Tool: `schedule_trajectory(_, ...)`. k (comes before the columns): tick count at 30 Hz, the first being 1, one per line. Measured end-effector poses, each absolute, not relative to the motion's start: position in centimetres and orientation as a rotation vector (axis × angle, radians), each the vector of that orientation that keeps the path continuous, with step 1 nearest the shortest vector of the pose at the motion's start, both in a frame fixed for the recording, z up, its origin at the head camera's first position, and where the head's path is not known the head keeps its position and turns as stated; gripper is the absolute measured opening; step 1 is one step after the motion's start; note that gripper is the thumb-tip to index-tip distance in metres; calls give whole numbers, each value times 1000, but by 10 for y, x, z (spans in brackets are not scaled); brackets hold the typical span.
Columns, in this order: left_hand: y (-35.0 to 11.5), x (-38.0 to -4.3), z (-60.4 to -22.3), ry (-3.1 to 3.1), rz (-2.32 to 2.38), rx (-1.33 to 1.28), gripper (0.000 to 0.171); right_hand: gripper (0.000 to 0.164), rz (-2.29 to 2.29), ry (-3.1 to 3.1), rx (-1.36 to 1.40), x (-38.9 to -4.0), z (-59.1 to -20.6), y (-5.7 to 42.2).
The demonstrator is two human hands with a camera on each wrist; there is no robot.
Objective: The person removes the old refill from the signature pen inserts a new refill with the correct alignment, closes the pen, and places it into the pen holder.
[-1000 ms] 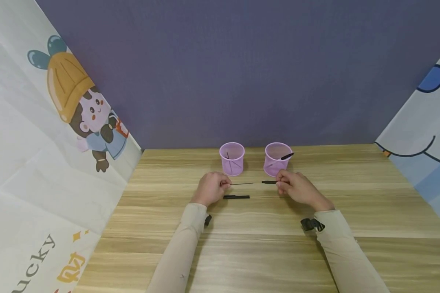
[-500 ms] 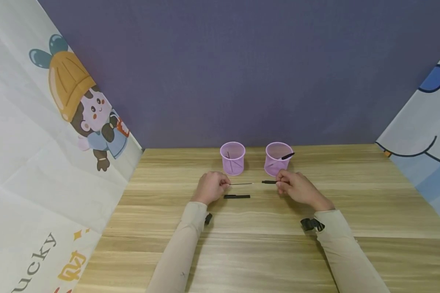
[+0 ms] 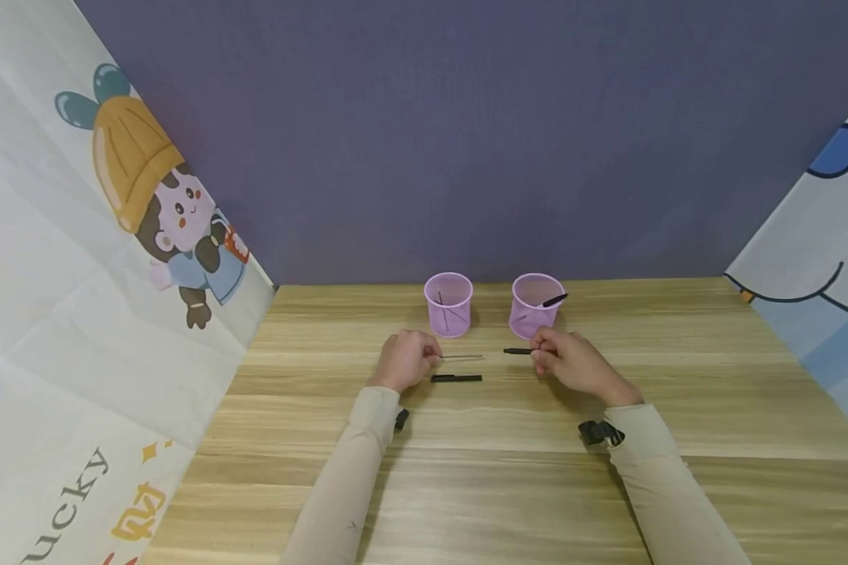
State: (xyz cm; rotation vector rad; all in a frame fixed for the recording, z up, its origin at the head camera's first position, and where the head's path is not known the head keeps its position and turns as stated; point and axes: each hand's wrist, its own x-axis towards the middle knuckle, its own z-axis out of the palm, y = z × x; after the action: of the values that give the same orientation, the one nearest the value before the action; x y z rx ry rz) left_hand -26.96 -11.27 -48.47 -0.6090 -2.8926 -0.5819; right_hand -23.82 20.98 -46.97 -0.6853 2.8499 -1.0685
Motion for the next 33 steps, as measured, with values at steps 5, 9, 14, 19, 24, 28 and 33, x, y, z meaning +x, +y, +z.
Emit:
schedule_trajectory(5,-113,-270,-485,-2927,-567,-595,5,6,-1076,2844,-675,-237,-469,209)
schedule_trajectory(9,-113,-270,-485,-2942,-561,-586,6,5,-1069,2846,-671,-237,-469,209)
schedule_trajectory(14,-113,-272,-486,-2937,-548,-594,6,4,-1069,2840,-664,-237,-470,209)
schedule_trajectory(19,-113,-274,-487,-2936,-540,-595,6,4,-1081,2833,-662,-237,-469,209)
schedule_trajectory(24,-113,-274,-487,-2948,-542,-584,6,5,-1076,2838,-665,-237,-468,209)
schedule_trajectory(28,-113,-274,-487,-2958,-544,-572,7,5,-1069,2845,-669,-238,-469,209)
schedule_trajectory(33,-112,-273,-485,-2971,-562,-558,8,6,-1063,2849,-674,-238,-470,208)
